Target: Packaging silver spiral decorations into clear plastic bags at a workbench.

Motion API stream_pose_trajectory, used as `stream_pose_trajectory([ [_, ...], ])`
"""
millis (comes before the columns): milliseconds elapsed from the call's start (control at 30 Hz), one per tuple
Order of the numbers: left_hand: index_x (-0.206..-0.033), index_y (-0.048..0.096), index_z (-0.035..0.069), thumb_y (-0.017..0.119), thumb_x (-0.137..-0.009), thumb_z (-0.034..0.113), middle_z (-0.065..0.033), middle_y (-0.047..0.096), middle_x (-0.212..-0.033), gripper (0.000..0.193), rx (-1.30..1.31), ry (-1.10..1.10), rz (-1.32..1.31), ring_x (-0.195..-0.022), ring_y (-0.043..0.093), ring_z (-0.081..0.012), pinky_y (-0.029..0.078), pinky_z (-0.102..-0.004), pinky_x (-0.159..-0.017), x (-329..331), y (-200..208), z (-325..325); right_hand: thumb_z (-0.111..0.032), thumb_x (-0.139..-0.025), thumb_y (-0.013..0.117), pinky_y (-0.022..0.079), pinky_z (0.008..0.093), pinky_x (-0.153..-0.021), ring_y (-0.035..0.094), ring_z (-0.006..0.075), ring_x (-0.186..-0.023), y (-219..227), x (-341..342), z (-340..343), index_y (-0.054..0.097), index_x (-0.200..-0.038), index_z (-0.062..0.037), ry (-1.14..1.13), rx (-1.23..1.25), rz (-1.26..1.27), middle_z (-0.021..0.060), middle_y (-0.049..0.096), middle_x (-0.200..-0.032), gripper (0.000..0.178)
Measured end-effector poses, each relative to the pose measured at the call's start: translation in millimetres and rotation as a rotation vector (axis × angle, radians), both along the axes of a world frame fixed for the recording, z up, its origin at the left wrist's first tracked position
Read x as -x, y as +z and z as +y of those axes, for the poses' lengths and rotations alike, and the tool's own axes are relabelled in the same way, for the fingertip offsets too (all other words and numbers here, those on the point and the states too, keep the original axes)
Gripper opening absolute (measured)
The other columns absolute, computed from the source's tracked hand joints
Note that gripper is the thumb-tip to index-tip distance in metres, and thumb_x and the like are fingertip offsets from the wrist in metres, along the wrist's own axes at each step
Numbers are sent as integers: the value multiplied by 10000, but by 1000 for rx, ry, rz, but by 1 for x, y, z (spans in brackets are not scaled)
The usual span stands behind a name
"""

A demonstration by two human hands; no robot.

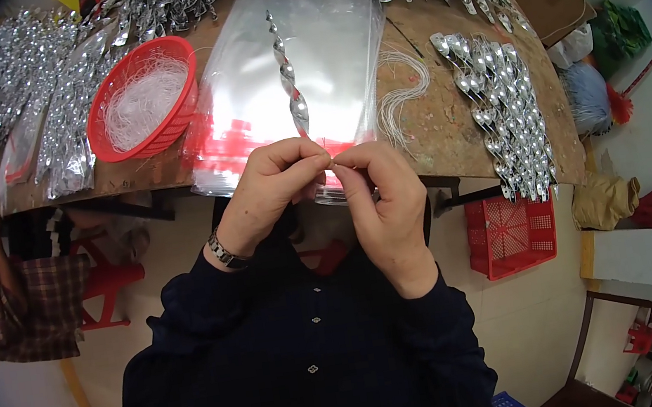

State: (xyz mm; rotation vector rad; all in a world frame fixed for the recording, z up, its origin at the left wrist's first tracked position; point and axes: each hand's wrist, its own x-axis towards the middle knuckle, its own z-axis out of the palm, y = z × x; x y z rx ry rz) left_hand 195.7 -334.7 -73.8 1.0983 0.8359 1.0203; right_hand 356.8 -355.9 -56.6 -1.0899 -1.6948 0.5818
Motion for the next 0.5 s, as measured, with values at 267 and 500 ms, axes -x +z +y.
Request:
stream_pose_trajectory([
  [267, -896, 644, -13, 562, -914, 132, 4, 580, -751, 168, -62, -20, 42, -633, 541, -51, 438, -200, -563, -1, -2, -2, 28, -819, 600, 462, 316, -647, 592, 261, -712, -4, 4, 5, 602, -869, -1, -45, -84, -90, 120, 599, -797, 58],
  [500, -925, 640, -12, 550, -927, 152, -2, 581, -757, 187, -22, -20, 34, -641, 547, -46, 443, -201, -568, -4, -4, -2, 30, -813, 602, 464, 329, -636, 593, 278, -708, -5, 3, 4, 601, -859, -2, -85, -87, -118, 129, 594, -786, 56],
])
